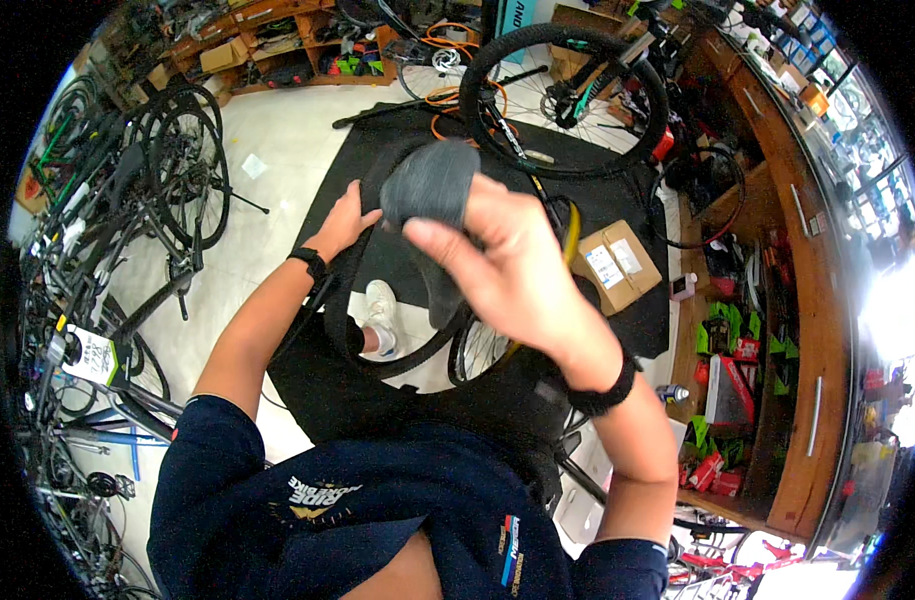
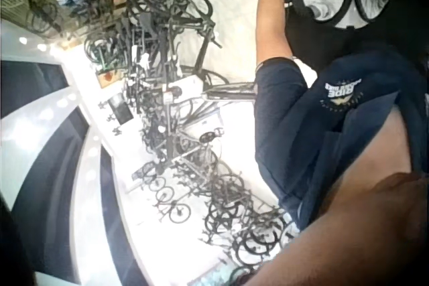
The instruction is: The person sits on the floor and installs a tire onto a bicycle wheel rim by hand, first fitting one side of the tire, then inserting the inner tube, and finally seating the other side of the tire onto the rim.
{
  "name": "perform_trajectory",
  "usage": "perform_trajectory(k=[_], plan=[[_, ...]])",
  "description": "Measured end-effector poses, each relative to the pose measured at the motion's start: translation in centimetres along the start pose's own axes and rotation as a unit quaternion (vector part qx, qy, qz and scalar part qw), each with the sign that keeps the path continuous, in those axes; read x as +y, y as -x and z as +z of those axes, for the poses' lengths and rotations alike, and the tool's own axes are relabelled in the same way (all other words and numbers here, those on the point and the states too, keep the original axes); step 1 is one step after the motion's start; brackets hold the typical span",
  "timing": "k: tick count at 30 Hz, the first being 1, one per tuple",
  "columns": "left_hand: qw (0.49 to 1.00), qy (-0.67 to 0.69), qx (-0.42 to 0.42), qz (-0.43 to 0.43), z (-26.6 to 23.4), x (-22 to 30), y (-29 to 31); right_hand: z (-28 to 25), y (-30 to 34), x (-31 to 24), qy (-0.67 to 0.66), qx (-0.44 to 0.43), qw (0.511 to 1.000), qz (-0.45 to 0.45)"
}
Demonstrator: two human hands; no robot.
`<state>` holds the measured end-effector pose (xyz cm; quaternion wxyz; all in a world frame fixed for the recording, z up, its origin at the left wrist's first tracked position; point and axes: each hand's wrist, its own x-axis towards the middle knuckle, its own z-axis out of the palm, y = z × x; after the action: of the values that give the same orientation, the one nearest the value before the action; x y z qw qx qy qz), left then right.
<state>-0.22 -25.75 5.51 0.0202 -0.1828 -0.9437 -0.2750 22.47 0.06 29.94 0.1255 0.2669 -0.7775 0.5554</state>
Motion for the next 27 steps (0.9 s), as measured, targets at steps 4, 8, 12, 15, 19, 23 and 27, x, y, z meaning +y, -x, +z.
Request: perform_trajectory(k=[4,8,12,15,19,23,27], plan=[[0.999,0.039,0.002,-0.002,1.6,-0.2,1.9,-0.8,-3.0,-1.5,-0.072,0.046,0.994,-0.062],[0.991,0.117,-0.038,-0.045,1.1,2.5,2.7,-1.0,-5.6,-1.4,-0.136,0.049,0.984,-0.104],[0.989,0.140,-0.045,-0.025,0.3,3.6,4.2,-1.4,-7.7,-1.9,-0.065,0.069,0.977,-0.190],[0.981,0.183,-0.058,-0.023,0.9,5.3,4.4,-5.2,-8.2,-2.4,-0.010,0.127,0.974,-0.187],[0.978,0.204,-0.017,-0.024,1.8,5.5,4.8,-13.2,-7.7,-2.7,0.052,0.214,0.964,-0.147],[0.976,0.215,-0.036,-0.017,2.2,7.4,4.8,-25.0,-3.7,-4.6,0.123,0.309,0.941,-0.057],[0.976,0.200,-0.083,-0.003,2.1,9.1,5.0,-36.1,2.9,-7.6,0.156,0.387,0.907,0.059]])
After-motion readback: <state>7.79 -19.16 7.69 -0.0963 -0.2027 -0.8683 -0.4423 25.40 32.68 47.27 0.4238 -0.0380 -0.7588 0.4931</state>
